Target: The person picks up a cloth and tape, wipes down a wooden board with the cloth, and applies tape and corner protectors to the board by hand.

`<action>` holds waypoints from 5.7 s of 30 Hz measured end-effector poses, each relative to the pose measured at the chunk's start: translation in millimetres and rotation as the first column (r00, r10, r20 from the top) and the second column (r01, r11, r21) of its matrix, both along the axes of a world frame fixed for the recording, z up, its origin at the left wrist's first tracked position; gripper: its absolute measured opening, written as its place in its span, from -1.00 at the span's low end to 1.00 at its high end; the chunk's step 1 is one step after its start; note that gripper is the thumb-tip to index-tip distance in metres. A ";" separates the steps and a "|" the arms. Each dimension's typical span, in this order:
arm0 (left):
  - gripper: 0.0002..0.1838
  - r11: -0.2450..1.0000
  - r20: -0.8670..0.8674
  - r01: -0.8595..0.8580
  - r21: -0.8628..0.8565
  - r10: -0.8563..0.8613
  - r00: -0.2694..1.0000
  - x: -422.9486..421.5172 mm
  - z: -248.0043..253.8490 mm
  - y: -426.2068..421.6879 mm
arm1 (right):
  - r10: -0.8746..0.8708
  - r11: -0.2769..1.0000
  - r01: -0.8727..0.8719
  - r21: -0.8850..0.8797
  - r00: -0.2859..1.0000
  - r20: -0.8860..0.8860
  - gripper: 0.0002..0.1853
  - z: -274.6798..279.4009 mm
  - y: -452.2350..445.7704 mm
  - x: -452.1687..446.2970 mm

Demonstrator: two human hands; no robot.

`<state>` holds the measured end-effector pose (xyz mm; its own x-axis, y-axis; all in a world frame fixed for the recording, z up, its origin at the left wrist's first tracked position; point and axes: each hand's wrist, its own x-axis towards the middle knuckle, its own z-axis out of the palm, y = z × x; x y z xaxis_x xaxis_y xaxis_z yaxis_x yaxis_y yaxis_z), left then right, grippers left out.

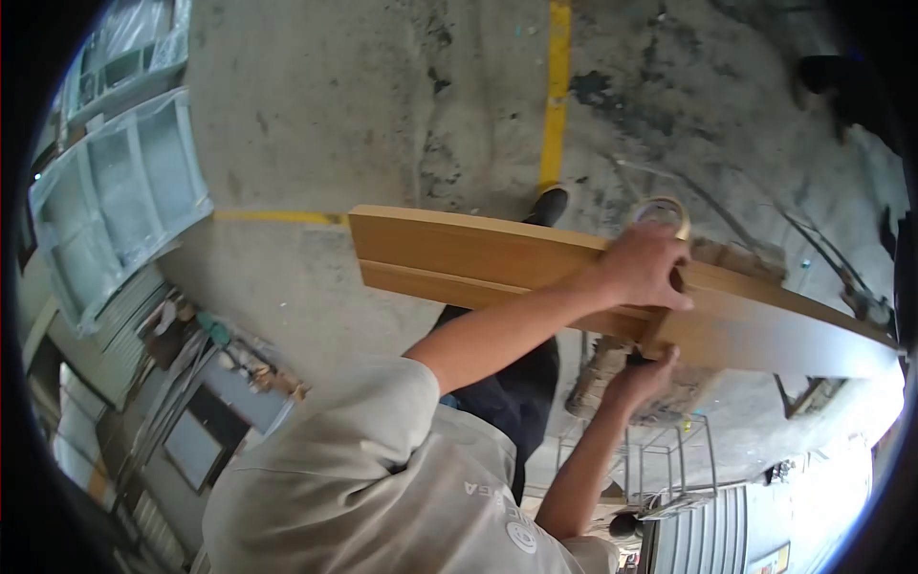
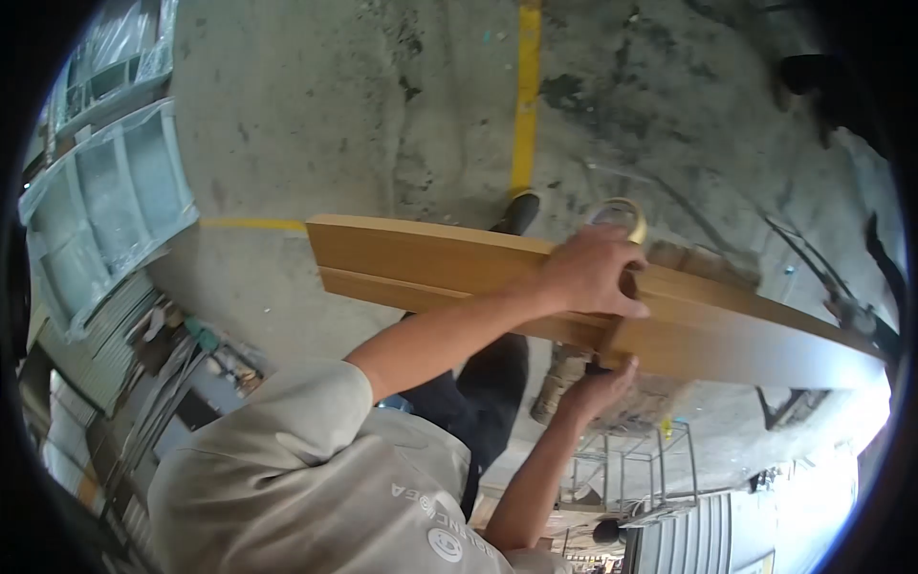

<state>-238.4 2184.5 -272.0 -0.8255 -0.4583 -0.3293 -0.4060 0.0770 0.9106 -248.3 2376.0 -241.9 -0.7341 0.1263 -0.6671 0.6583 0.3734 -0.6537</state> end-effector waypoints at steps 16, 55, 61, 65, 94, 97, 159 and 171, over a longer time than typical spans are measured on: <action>-0.63 0.916 -0.026 -0.348 -0.200 0.350 0.936 295.8 127.1 51.1 | 0.721 0.612 -0.722 -0.323 0.677 -0.146 -0.56 93.4 44.7 186.1; -0.62 0.944 0.173 -0.076 0.320 0.021 0.985 456.5 106.8 -182.7 | -0.293 0.584 0.525 -0.619 0.848 0.442 -0.78 69.5 -267.3 470.3; -0.69 0.970 0.211 0.054 0.238 -0.106 0.972 400.9 41.5 -202.1 | -0.500 0.432 0.735 -0.522 0.677 0.539 -0.72 16.2 -302.4 426.6; -0.72 0.938 0.246 0.038 0.344 -0.129 0.961 383.9 16.6 -198.5 | -0.541 0.334 0.781 -0.528 0.617 0.571 -0.75 5.0 -298.4 410.8; -0.49 0.476 0.400 -0.165 0.864 -0.448 0.800 388.5 -4.2 -207.3 | -0.571 0.627 0.684 -0.373 0.729 0.377 -0.34 -4.5 -266.0 439.8; -0.50 0.543 0.388 -0.077 0.836 -0.486 0.783 379.8 -0.6 -214.7 | -0.537 0.636 0.678 -0.368 0.732 0.420 -0.32 -0.3 -266.8 433.1; -0.53 0.189 0.102 0.979 0.079 -0.978 0.181 32.5 183.1 -310.8 | -0.606 0.792 0.548 -0.269 0.760 -0.235 -0.57 51.6 -304.3 158.6; -0.48 0.418 0.148 0.885 0.205 -0.907 0.395 -131.0 171.4 -277.9 | -0.623 0.766 0.580 -0.279 0.562 -0.545 -0.54 107.4 -253.7 -39.3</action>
<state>-369.5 1906.6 -100.6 -0.6494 0.5404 -0.5351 -0.3182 0.4460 0.8366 -287.6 2122.3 -134.5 -0.7330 0.6604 -0.1632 0.2000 -0.0201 -0.9796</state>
